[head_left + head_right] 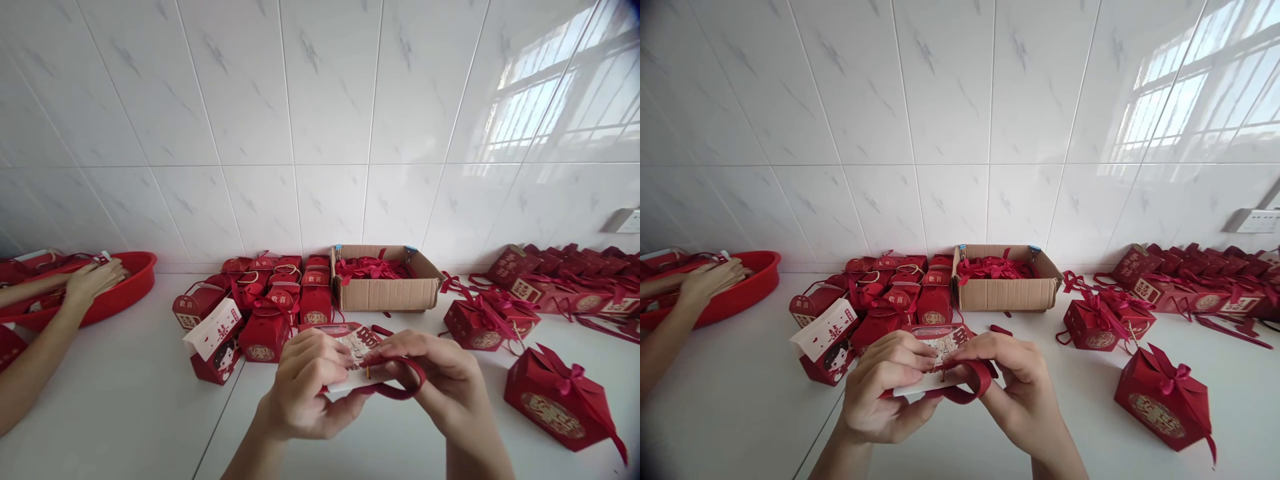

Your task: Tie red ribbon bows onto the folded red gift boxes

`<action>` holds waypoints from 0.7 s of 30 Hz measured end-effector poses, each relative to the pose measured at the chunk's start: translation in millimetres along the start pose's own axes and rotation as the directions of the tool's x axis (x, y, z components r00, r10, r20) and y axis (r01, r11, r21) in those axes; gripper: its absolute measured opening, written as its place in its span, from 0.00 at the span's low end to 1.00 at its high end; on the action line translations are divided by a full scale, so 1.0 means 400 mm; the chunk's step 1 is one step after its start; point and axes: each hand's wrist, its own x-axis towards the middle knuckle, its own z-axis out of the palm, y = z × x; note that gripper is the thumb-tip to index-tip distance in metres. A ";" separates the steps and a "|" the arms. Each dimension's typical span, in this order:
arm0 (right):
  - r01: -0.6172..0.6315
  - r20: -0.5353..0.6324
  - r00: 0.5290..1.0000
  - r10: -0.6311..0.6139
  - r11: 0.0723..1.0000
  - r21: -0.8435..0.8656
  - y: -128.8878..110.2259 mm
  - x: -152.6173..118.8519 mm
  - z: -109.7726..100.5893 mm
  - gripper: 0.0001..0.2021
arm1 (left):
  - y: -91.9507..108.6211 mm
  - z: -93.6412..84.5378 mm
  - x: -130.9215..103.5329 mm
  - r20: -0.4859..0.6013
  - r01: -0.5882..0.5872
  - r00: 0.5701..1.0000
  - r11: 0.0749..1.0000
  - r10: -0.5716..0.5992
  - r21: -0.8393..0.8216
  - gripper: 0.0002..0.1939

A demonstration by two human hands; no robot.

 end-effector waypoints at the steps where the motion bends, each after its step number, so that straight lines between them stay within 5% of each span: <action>1: 0.009 0.000 1.000 -0.009 1.000 0.002 0.000 0.000 0.000 0.05 | 0.000 0.000 0.000 -0.003 0.001 1.000 1.000 -0.001 -0.004 0.07; 21: 0.115 0.160 0.976 -0.144 0.977 0.179 0.010 0.000 0.006 0.08 | 0.006 -0.007 0.016 0.014 -0.039 0.999 0.998 0.038 0.041 0.06</action>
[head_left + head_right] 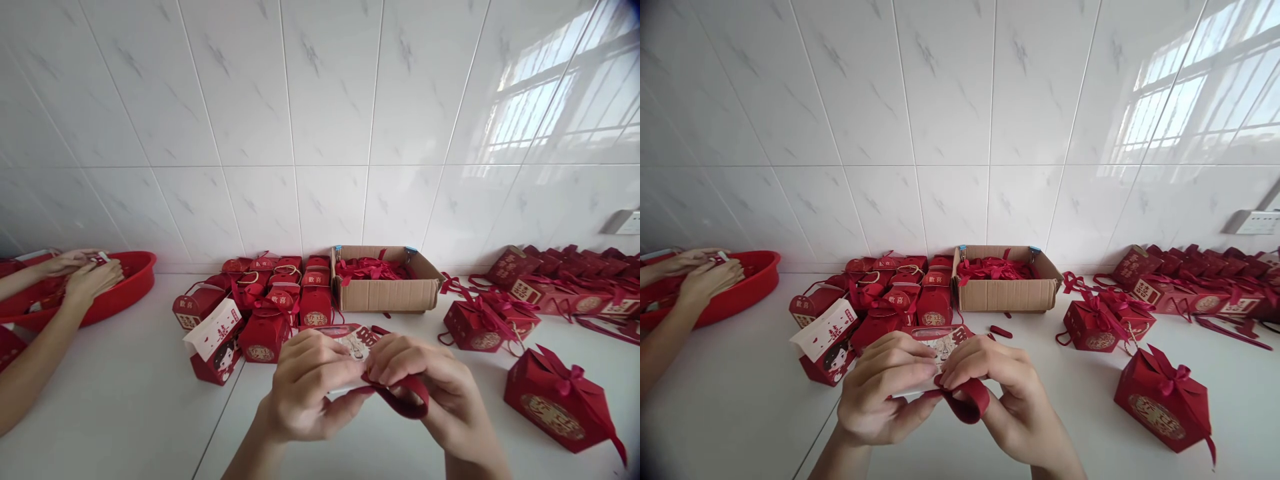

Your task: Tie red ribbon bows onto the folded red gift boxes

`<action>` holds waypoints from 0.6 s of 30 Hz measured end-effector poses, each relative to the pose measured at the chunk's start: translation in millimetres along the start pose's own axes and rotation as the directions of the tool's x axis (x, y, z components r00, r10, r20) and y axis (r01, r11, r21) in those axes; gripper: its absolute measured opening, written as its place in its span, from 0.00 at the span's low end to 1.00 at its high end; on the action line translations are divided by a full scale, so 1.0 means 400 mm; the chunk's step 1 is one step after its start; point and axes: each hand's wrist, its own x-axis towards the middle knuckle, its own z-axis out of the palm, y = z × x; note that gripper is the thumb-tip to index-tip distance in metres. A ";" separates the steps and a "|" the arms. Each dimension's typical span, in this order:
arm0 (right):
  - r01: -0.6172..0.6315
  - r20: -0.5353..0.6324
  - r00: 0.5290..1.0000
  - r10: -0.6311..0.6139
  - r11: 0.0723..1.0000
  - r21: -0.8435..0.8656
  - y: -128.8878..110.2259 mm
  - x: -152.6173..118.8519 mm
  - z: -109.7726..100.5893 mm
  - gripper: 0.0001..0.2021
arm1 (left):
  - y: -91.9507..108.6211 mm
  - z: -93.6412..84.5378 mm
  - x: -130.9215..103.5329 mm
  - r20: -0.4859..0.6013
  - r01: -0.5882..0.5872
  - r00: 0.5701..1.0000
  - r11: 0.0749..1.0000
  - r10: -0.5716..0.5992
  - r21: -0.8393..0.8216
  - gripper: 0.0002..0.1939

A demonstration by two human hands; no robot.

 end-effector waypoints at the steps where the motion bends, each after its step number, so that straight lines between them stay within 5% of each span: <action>1: 0.002 0.003 1.000 -0.002 1.000 -0.006 -0.002 0.002 -0.001 0.07 | 0.000 0.000 0.000 0.009 -0.001 1.000 1.000 0.001 0.000 0.05; 10: 0.034 0.013 0.999 -0.033 0.999 -0.037 0.003 0.006 -0.005 0.07 | 0.009 -0.005 0.002 0.022 0.073 0.997 0.997 -0.073 0.023 0.03; 18: 0.040 -0.018 0.999 -0.041 0.998 -0.046 0.011 0.005 -0.006 0.06 | 0.007 0.005 -0.003 0.062 0.268 0.963 0.952 -0.262 -0.145 0.13</action>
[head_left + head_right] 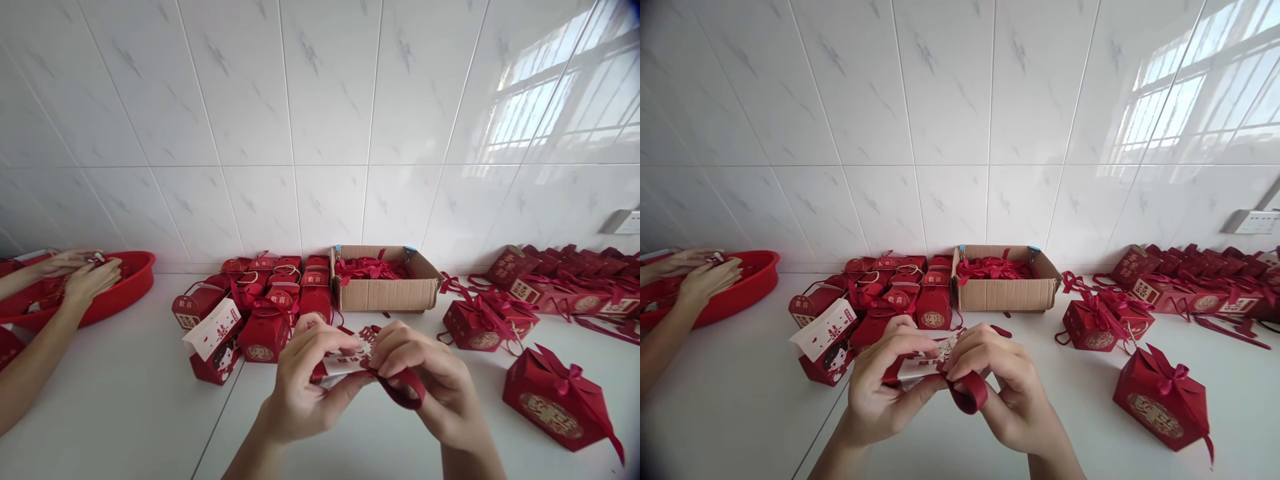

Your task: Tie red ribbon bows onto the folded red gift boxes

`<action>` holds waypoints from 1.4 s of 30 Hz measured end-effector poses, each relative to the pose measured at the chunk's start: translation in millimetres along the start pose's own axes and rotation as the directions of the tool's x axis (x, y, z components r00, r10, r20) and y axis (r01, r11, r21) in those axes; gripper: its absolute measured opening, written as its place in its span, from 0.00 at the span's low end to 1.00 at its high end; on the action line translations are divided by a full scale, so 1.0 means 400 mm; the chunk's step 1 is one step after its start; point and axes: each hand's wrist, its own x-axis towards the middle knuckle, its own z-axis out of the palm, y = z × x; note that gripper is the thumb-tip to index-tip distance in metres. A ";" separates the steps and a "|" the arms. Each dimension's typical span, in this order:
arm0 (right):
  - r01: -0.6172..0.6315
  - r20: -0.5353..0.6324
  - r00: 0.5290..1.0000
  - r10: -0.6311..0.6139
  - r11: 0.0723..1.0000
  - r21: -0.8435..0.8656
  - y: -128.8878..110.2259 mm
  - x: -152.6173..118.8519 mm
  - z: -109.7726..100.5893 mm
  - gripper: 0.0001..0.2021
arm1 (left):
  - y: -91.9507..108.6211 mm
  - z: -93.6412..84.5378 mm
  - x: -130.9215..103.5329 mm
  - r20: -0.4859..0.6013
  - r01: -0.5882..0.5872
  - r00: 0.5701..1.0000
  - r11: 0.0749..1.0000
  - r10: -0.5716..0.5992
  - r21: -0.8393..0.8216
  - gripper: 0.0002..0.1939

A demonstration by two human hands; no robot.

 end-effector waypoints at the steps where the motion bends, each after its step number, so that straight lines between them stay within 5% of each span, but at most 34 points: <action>1: -0.001 0.000 1.000 0.001 1.000 0.002 0.001 -0.001 0.001 0.06 | -0.001 0.000 -0.002 0.008 0.016 1.000 1.000 -0.016 -0.004 0.15; 12: 0.019 0.050 0.999 -0.018 1.000 -0.019 0.001 -0.004 -0.003 0.07 | 0.014 -0.007 0.004 0.100 0.068 0.993 0.998 -0.069 0.012 0.07; 20: 0.037 0.059 0.998 -0.034 0.998 -0.046 -0.006 -0.010 -0.003 0.10 | 0.018 -0.004 0.003 0.010 0.051 0.999 0.999 -0.051 -0.003 0.08; 33: -0.014 0.121 0.992 0.022 0.997 -0.072 -0.016 -0.015 0.000 0.16 | 0.005 -0.021 -0.002 0.012 -0.017 1.000 0.999 0.017 0.042 0.07; 42: -0.114 -0.010 0.993 0.116 0.990 0.084 -0.006 -0.033 0.016 0.17 | 0.001 -0.024 -0.009 -0.032 -0.066 0.997 0.990 0.070 0.126 0.10</action>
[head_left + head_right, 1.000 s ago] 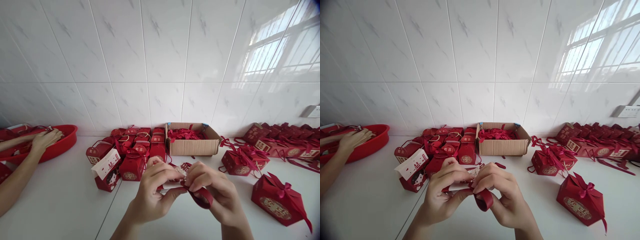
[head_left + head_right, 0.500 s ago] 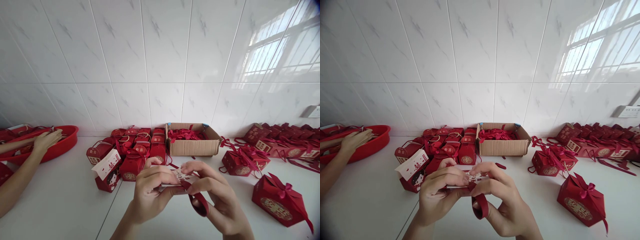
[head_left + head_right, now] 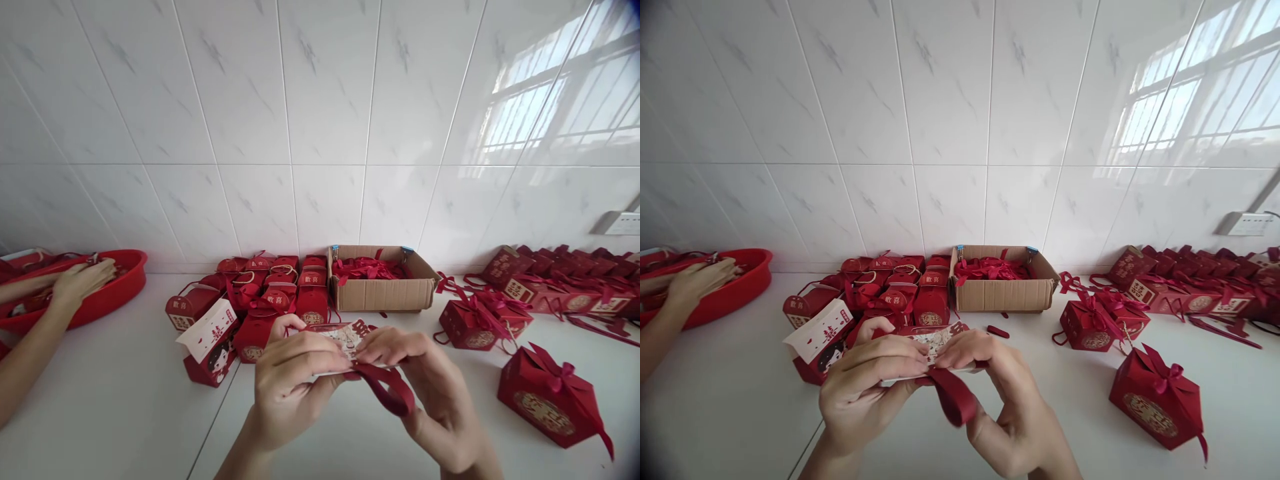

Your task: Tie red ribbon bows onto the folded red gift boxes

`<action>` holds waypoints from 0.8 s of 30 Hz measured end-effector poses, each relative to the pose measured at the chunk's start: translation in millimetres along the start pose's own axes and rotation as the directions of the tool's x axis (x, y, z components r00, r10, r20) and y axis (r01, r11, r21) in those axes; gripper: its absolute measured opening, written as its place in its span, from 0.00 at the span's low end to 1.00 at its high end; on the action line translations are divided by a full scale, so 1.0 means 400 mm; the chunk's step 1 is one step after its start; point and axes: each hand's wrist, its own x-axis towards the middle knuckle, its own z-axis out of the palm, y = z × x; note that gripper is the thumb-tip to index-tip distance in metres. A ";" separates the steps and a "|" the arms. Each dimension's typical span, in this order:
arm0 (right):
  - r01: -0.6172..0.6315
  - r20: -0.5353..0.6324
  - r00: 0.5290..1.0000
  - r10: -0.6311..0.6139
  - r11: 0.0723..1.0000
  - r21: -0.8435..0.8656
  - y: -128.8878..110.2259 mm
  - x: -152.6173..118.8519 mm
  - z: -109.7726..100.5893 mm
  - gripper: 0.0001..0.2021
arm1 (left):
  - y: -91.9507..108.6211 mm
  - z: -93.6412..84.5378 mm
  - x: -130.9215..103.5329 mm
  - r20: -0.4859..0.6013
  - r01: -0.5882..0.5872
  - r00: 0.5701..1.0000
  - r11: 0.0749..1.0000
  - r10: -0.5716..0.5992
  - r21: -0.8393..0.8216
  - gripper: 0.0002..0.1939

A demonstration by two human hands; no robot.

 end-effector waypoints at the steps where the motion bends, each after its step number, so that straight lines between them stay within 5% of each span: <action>1: -0.009 -0.008 1.000 0.009 1.000 0.002 0.002 -0.001 0.002 0.17 | -0.002 0.000 -0.001 -0.005 -0.001 1.000 1.000 0.001 0.005 0.11; 11: -0.049 -0.062 0.997 0.048 0.999 -0.023 -0.001 0.010 0.013 0.21 | -0.025 0.000 -0.005 0.020 0.022 1.000 1.000 -0.022 0.017 0.10; 16: -0.021 0.082 0.996 0.027 0.997 -0.072 0.000 0.026 -0.022 0.15 | -0.010 -0.009 -0.004 0.095 -0.024 0.995 1.000 0.024 0.001 0.10; 19: 0.078 0.166 0.985 -0.043 0.974 -0.211 0.000 0.041 -0.051 0.11 | 0.002 -0.017 -0.009 0.043 0.012 0.999 1.000 -0.012 0.009 0.11; 24: -0.015 0.177 0.980 0.089 0.925 -0.379 -0.015 0.048 -0.080 0.14 | 0.014 -0.014 -0.009 0.087 0.145 0.986 0.989 -0.142 -0.026 0.11</action>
